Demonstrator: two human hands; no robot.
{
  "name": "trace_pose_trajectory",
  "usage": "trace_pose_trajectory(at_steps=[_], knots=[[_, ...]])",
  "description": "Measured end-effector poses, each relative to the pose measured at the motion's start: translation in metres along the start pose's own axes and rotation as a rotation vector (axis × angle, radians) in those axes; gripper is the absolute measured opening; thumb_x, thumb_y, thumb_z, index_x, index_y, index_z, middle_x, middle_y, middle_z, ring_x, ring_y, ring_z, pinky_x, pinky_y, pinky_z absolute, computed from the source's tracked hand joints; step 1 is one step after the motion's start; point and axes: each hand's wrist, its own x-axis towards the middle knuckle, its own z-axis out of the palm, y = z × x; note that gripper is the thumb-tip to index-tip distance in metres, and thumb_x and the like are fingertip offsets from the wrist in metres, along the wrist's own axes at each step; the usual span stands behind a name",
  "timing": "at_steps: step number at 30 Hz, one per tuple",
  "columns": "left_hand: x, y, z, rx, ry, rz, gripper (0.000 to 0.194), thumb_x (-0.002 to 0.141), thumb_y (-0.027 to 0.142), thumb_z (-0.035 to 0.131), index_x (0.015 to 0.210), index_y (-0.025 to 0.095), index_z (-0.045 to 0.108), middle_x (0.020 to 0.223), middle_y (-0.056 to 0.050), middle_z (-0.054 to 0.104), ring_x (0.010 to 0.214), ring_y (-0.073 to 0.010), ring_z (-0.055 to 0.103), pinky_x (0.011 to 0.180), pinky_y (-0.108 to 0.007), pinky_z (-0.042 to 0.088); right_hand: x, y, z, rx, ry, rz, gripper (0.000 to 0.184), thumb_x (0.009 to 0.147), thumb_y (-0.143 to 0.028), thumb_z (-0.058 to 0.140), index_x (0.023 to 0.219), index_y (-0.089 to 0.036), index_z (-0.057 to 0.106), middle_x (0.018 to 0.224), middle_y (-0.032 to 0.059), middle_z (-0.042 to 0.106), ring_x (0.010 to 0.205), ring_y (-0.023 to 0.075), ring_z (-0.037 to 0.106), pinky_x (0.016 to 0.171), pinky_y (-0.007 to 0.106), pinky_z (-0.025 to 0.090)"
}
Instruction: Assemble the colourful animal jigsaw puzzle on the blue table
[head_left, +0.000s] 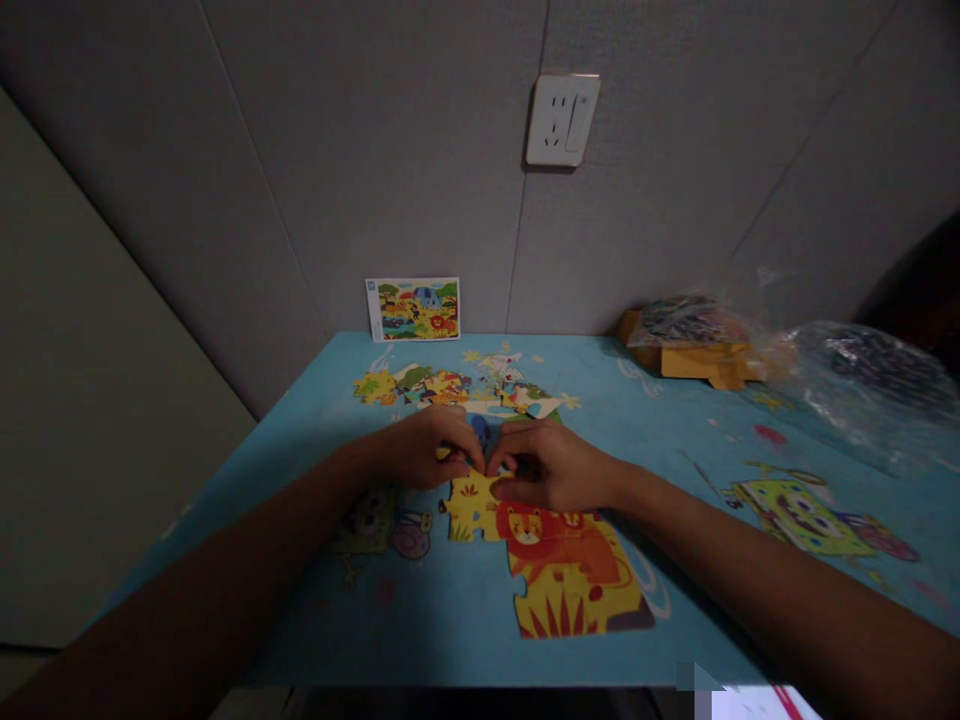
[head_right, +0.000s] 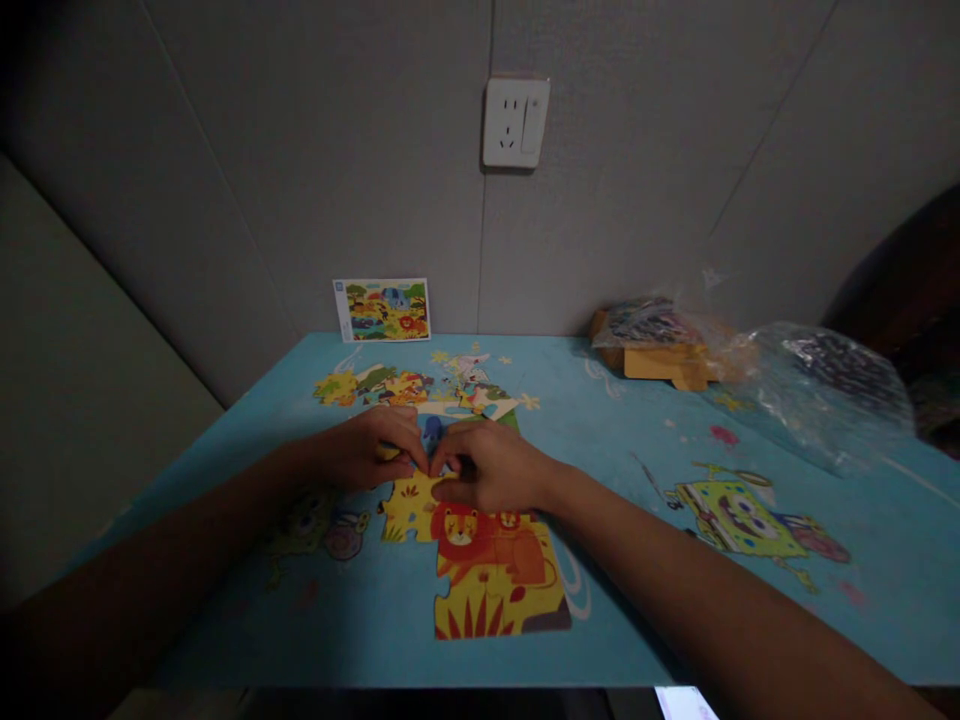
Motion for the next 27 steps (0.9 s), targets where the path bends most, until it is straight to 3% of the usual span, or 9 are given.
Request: trace_pose_trajectory(at_steps=[27], knots=[[-0.0002, 0.0021, -0.0002, 0.003, -0.015, -0.009, 0.02, 0.072, 0.004, 0.059, 0.08, 0.017, 0.073, 0.065, -0.001, 0.063, 0.067, -0.0138, 0.052, 0.068, -0.027, 0.039, 0.0014, -0.0009, 0.0015, 0.019, -0.009, 0.019, 0.015, 0.075, -0.024, 0.07, 0.088, -0.016, 0.07, 0.075, -0.001, 0.056, 0.067, 0.011, 0.048, 0.064, 0.025, 0.035]])
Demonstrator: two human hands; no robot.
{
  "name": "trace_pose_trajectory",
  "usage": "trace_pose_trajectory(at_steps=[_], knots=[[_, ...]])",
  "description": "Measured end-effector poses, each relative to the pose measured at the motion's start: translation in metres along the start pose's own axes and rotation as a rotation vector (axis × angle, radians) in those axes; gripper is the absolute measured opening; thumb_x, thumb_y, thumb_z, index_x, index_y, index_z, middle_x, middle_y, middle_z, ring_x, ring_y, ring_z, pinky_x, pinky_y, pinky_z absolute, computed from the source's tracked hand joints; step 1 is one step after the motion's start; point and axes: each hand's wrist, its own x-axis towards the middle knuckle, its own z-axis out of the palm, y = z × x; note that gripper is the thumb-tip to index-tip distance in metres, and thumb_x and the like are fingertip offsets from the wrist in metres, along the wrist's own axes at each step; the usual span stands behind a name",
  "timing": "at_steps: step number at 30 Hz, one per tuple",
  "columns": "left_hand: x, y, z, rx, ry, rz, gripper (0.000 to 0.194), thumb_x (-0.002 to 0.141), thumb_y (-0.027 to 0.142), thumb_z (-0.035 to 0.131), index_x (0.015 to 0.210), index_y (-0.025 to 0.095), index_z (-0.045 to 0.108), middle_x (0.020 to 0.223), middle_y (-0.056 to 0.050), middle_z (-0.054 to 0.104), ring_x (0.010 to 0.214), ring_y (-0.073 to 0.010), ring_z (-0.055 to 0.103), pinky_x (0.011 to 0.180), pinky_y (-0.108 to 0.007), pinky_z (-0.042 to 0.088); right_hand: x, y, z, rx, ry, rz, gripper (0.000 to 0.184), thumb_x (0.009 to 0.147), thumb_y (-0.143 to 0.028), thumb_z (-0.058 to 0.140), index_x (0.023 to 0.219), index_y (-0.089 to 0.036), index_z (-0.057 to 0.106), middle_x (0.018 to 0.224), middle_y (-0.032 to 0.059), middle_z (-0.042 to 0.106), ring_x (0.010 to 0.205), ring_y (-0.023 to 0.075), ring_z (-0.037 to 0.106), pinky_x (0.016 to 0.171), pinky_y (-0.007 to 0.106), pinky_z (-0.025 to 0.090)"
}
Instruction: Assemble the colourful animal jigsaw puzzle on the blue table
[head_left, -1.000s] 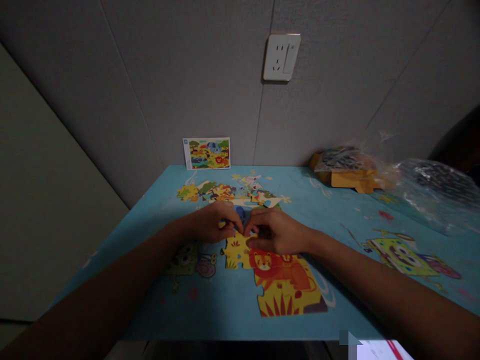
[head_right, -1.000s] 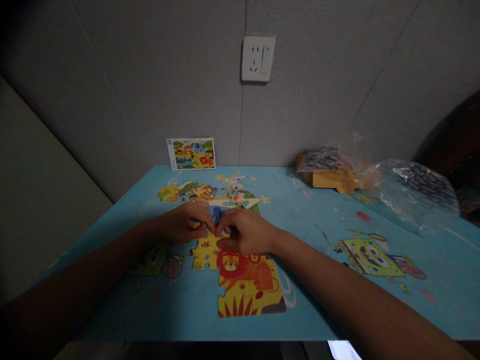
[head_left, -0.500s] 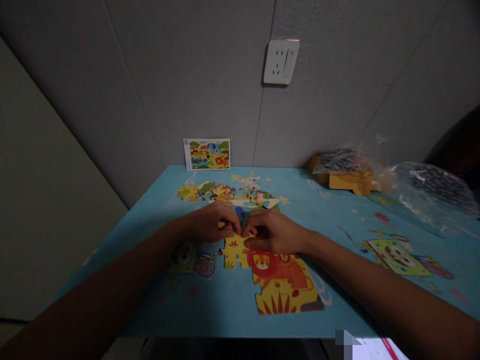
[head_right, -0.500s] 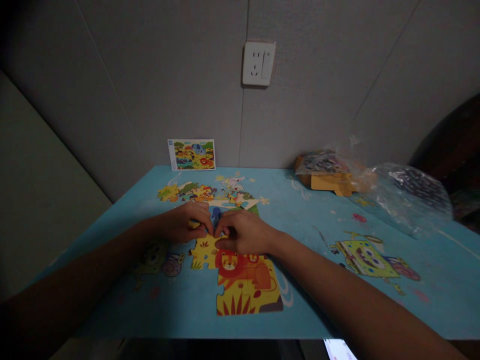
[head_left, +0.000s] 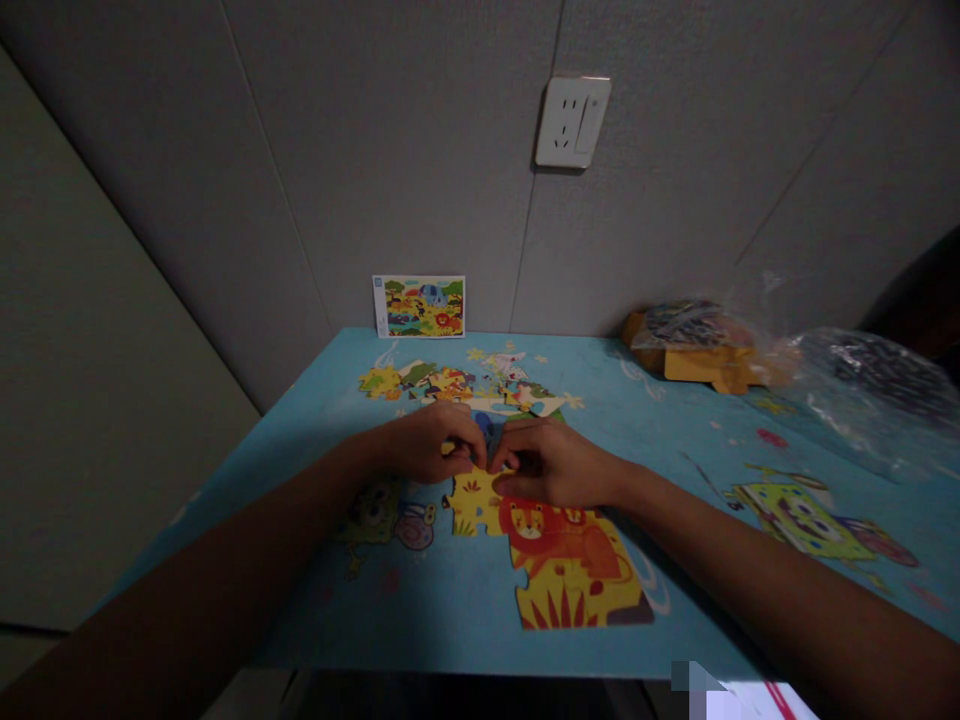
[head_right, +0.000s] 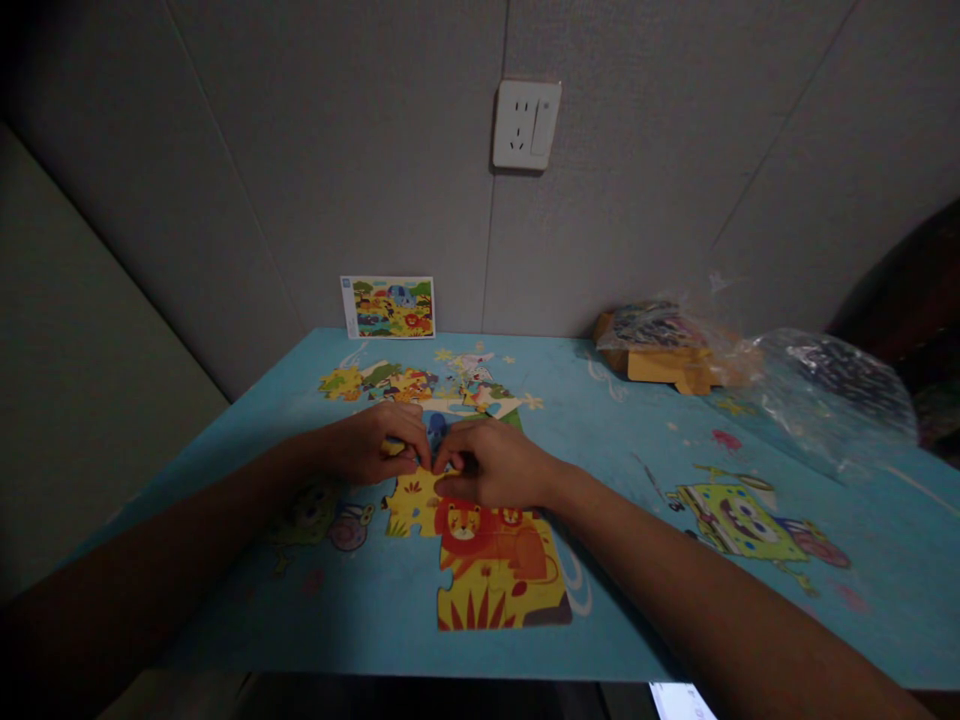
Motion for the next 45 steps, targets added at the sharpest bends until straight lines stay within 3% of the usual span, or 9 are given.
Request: trace_pose_trajectory(at_steps=[22, 45], knots=[[0.0, 0.0001, 0.0002, -0.005, -0.01, -0.04, 0.022, 0.072, 0.004, 0.058, 0.081, 0.018, 0.072, 0.064, 0.0, 0.061, 0.068, -0.0132, 0.054, 0.069, -0.025, 0.04, 0.001, -0.002, -0.0026, 0.008, -0.022, 0.002, 0.014, 0.077, -0.023, 0.07, 0.089, -0.017, 0.07, 0.073, -0.0014, 0.056, 0.066, 0.011, 0.05, 0.065, 0.024, 0.037], [0.0001, -0.001, 0.0016, -0.003, -0.005, -0.041, 0.011, 0.074, 0.008, 0.057, 0.074, 0.015, 0.065, 0.066, -0.001, 0.063, 0.066, -0.0119, 0.054, 0.067, -0.025, 0.041, 0.0008, -0.0021, -0.0023, 0.014, -0.041, 0.022, 0.016, 0.076, -0.026, 0.068, 0.089, -0.016, 0.069, 0.073, -0.0012, 0.056, 0.065, 0.0107, 0.049, 0.064, 0.025, 0.035]])
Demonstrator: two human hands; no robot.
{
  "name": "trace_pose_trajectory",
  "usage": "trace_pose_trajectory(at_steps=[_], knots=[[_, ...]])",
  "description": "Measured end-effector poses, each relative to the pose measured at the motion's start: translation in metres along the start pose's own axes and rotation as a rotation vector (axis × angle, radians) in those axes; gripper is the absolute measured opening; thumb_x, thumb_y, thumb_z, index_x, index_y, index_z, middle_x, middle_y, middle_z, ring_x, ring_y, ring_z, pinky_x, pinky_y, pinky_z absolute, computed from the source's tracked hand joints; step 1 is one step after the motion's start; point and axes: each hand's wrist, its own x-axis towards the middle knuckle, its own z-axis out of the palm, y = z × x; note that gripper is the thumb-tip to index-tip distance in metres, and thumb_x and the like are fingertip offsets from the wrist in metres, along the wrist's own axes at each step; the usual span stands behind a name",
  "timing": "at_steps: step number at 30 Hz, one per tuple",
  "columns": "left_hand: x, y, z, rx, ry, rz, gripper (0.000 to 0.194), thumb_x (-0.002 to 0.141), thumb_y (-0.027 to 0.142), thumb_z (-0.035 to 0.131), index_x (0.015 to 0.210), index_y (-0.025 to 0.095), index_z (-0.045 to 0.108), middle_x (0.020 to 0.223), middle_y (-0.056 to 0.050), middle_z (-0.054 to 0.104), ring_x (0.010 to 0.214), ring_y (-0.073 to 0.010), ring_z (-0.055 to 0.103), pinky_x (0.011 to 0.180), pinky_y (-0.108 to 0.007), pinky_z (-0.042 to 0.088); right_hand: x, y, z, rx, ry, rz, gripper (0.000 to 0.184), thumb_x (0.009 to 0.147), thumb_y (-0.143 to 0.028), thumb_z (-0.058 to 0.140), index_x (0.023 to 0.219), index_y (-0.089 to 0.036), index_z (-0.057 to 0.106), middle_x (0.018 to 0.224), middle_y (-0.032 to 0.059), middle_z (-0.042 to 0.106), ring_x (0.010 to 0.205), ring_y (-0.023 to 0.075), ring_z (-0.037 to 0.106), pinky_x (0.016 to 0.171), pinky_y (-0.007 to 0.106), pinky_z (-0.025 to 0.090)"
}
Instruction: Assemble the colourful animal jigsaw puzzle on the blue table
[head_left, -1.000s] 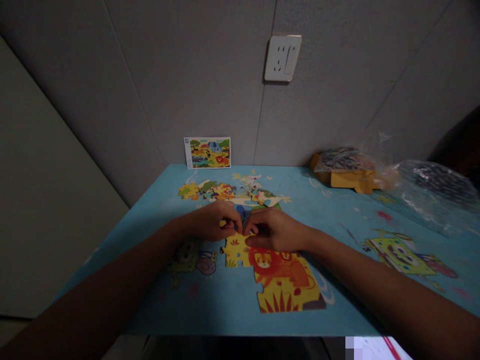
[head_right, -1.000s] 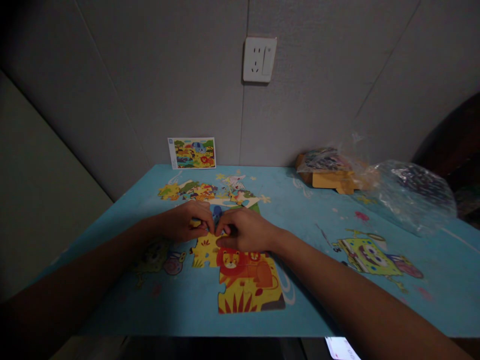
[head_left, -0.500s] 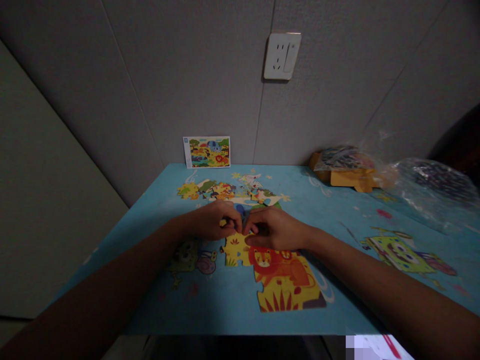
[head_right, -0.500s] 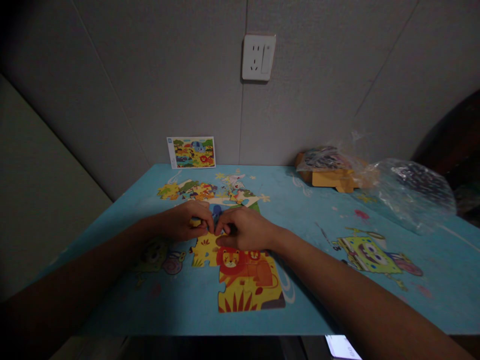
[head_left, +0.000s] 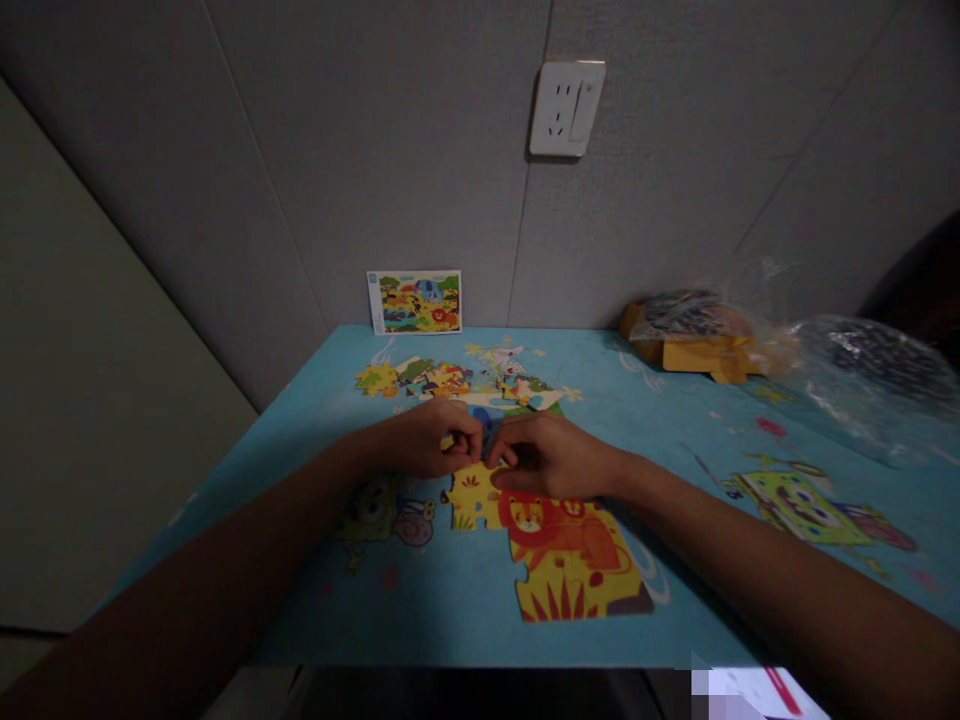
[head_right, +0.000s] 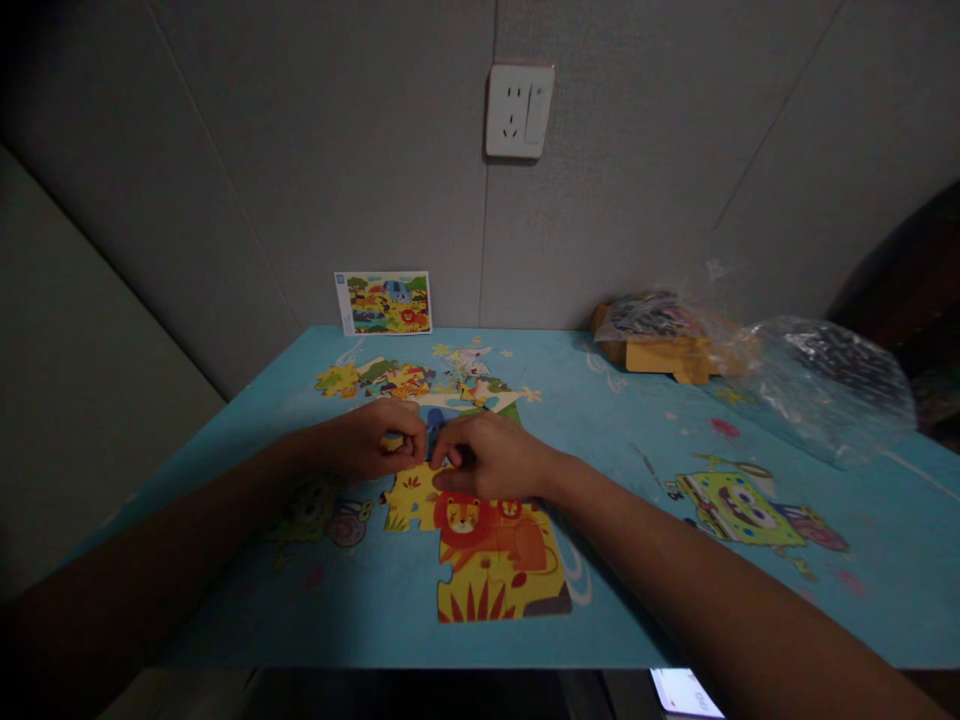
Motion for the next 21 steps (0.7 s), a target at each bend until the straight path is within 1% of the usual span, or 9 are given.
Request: trace_pose_trajectory(at_steps=[3, 8, 13, 18, 21], knots=[[0.0, -0.0011, 0.0002, -0.003, 0.003, 0.006, 0.011, 0.074, 0.008, 0.058, 0.075, 0.016, 0.066, 0.065, 0.0, 0.063, 0.066, -0.0116, 0.055, 0.067, -0.024, 0.041, 0.0002, -0.0007, -0.0006, -0.002, -0.003, -0.003, 0.016, 0.076, -0.025, 0.068, 0.089, -0.016, 0.069, 0.073, -0.0013, 0.056, 0.066, 0.0108, 0.049, 0.065, 0.025, 0.036], [0.0006, -0.0015, 0.0005, -0.001, 0.019, 0.004, 0.011, 0.072, 0.008, 0.059, 0.068, 0.016, 0.065, 0.062, 0.0, 0.063, 0.064, -0.011, 0.055, 0.066, -0.024, 0.042, 0.0007, -0.0018, -0.0015, -0.01, -0.008, 0.018, 0.015, 0.075, -0.024, 0.069, 0.088, -0.017, 0.069, 0.073, -0.0014, 0.057, 0.065, 0.0106, 0.049, 0.063, 0.025, 0.035], [0.0012, -0.001, 0.001, 0.012, 0.032, 0.008, 0.012, 0.073, 0.009, 0.06, 0.065, 0.016, 0.066, 0.06, 0.0, 0.063, 0.061, -0.0102, 0.054, 0.064, -0.023, 0.041, 0.0008, -0.0016, -0.0012, 0.002, -0.008, 0.018, 0.015, 0.075, -0.024, 0.068, 0.088, -0.016, 0.069, 0.073, -0.0011, 0.057, 0.065, 0.0107, 0.049, 0.063, 0.025, 0.035], [0.0011, -0.0005, 0.0, 0.018, 0.006, 0.024, 0.014, 0.073, 0.009, 0.06, 0.06, 0.016, 0.062, 0.058, 0.001, 0.061, 0.061, -0.0105, 0.053, 0.064, -0.023, 0.04, 0.0009, -0.0006, -0.0004, 0.026, -0.003, -0.016, 0.011, 0.076, -0.022, 0.067, 0.085, -0.017, 0.07, 0.071, -0.0017, 0.056, 0.064, 0.0103, 0.048, 0.063, 0.024, 0.035], [0.0014, 0.0002, 0.0002, 0.016, 0.011, 0.043, 0.016, 0.072, 0.01, 0.06, 0.058, 0.017, 0.061, 0.056, 0.001, 0.059, 0.06, -0.0108, 0.051, 0.062, -0.024, 0.04, 0.0003, 0.0012, 0.0014, 0.041, -0.001, -0.029, 0.01, 0.076, -0.02, 0.067, 0.084, -0.017, 0.071, 0.07, -0.002, 0.056, 0.063, 0.0098, 0.049, 0.061, 0.023, 0.034]])
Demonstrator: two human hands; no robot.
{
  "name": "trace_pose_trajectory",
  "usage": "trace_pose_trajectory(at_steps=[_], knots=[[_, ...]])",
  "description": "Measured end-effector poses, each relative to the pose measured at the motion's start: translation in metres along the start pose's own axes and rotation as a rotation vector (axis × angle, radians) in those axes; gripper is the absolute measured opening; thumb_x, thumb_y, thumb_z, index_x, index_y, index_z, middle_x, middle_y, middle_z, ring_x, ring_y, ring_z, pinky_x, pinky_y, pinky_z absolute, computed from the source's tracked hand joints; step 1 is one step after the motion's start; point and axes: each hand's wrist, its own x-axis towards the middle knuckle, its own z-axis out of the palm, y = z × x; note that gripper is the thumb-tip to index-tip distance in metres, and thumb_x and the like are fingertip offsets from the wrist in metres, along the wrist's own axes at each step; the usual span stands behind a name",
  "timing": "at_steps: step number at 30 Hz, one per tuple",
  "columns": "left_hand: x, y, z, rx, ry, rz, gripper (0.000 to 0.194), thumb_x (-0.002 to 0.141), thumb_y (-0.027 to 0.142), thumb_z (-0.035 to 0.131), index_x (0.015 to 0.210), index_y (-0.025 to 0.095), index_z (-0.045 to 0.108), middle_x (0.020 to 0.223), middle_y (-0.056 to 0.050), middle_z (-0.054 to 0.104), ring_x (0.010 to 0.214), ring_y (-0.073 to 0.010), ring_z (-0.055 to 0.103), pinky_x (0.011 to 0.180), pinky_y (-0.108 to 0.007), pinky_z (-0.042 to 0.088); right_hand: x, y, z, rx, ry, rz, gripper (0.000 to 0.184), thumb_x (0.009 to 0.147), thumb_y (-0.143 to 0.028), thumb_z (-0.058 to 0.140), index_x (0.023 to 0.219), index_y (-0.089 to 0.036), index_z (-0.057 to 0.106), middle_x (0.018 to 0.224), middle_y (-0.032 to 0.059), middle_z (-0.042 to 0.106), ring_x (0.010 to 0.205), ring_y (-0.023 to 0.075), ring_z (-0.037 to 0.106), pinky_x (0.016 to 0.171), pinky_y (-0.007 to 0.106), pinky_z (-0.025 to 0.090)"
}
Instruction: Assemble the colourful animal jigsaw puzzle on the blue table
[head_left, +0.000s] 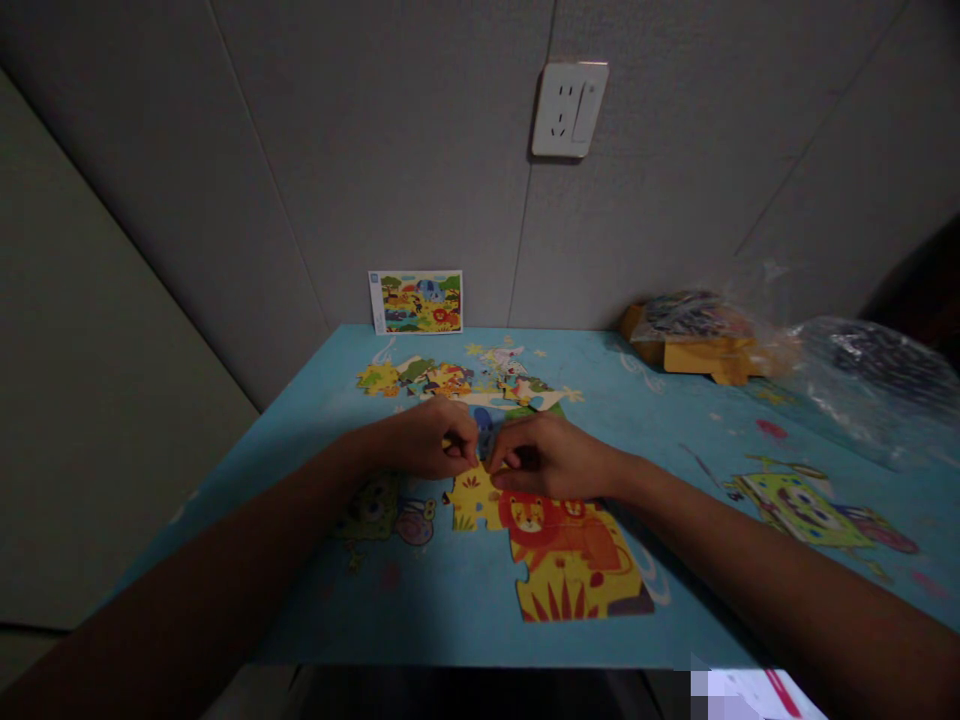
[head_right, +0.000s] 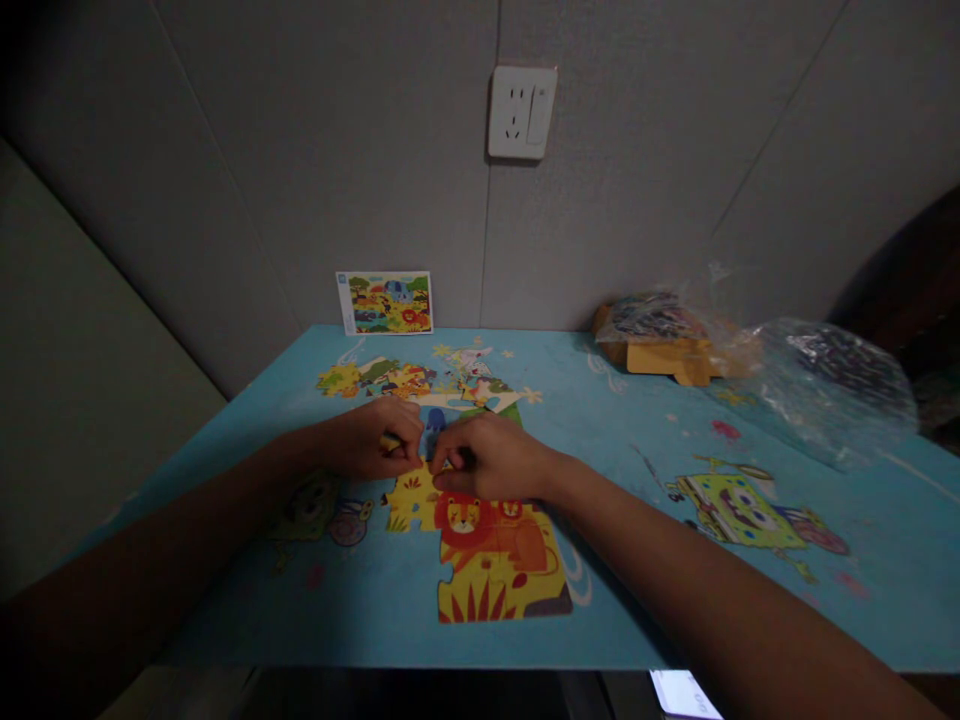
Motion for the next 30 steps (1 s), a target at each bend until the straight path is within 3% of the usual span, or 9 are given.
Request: trace_pose_trajectory(at_steps=[9, 18, 30], knots=[[0.003, 0.008, 0.0, -0.067, -0.044, 0.063, 0.018, 0.072, 0.009, 0.061, 0.055, 0.017, 0.06, 0.051, 0.002, 0.055, 0.053, -0.0097, 0.047, 0.058, -0.024, 0.038, -0.001, -0.002, 0.005, 0.048, -0.033, 0.004, 0.01, 0.076, -0.017, 0.065, 0.081, -0.017, 0.074, 0.065, -0.0021, 0.061, 0.056, 0.0083, 0.049, 0.056, 0.022, 0.034], [0.005, 0.024, 0.004, -0.06, -0.094, 0.119, 0.02, 0.068, 0.006, 0.06, 0.054, 0.019, 0.06, 0.05, 0.003, 0.057, 0.053, -0.0102, 0.049, 0.07, -0.029, 0.039, -0.003, -0.016, 0.006, 0.096, -0.083, -0.032, 0.01, 0.077, -0.019, 0.068, 0.083, -0.019, 0.077, 0.065, -0.0016, 0.067, 0.056, 0.0086, 0.056, 0.055, 0.021, 0.037], [0.005, 0.021, 0.003, -0.089, -0.068, 0.143, 0.017, 0.071, 0.011, 0.063, 0.056, 0.019, 0.063, 0.049, 0.003, 0.055, 0.053, -0.01, 0.046, 0.068, -0.028, 0.037, -0.002, -0.013, 0.009, 0.133, -0.085, -0.038, 0.011, 0.076, -0.022, 0.069, 0.083, -0.018, 0.077, 0.065, -0.0013, 0.067, 0.055, 0.0079, 0.056, 0.056, 0.02, 0.038]])
